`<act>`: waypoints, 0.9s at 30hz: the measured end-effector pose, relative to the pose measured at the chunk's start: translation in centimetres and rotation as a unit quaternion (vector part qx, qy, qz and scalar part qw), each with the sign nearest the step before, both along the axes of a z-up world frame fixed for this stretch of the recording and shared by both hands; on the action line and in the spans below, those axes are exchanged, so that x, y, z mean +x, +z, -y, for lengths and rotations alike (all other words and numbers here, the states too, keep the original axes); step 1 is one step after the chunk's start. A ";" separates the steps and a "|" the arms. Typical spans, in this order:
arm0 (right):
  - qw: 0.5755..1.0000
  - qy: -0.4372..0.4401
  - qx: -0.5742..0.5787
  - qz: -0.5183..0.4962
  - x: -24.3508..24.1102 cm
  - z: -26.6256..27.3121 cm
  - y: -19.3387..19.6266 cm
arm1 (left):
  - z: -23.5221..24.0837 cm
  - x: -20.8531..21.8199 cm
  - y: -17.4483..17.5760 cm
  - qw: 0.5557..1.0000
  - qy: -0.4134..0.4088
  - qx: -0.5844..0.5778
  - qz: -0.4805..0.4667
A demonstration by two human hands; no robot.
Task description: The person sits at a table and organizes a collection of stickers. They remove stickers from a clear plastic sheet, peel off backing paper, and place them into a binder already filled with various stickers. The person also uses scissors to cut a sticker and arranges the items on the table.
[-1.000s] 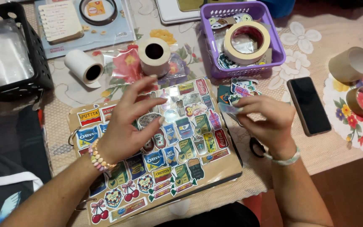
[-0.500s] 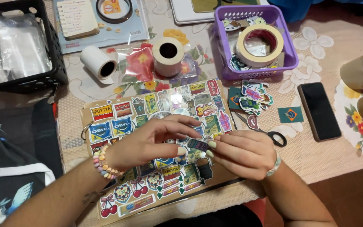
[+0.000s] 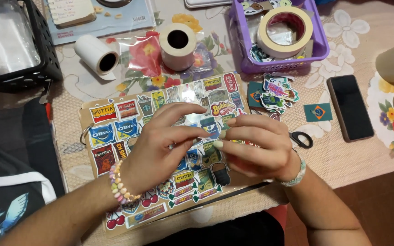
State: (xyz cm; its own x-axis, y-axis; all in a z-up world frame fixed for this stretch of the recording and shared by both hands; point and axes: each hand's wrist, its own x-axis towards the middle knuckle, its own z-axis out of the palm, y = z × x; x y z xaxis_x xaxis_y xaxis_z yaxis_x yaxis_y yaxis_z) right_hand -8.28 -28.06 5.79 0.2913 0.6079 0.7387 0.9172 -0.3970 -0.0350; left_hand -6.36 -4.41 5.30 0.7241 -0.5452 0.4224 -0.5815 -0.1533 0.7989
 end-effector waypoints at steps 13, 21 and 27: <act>0.992 -0.120 -0.017 -0.026 -2.0 -2.7 2.7 | 0.1 -1.5 0.3 0.990 0.027 -0.020 0.140; 0.970 -0.152 0.042 -0.184 -3.5 -2.3 1.6 | 0.2 -1.5 -0.5 0.985 0.023 -0.005 0.169; 0.785 -0.222 0.217 -0.536 -8.6 2.2 -4.3 | 0.2 -0.9 -1.2 0.987 0.025 0.057 0.145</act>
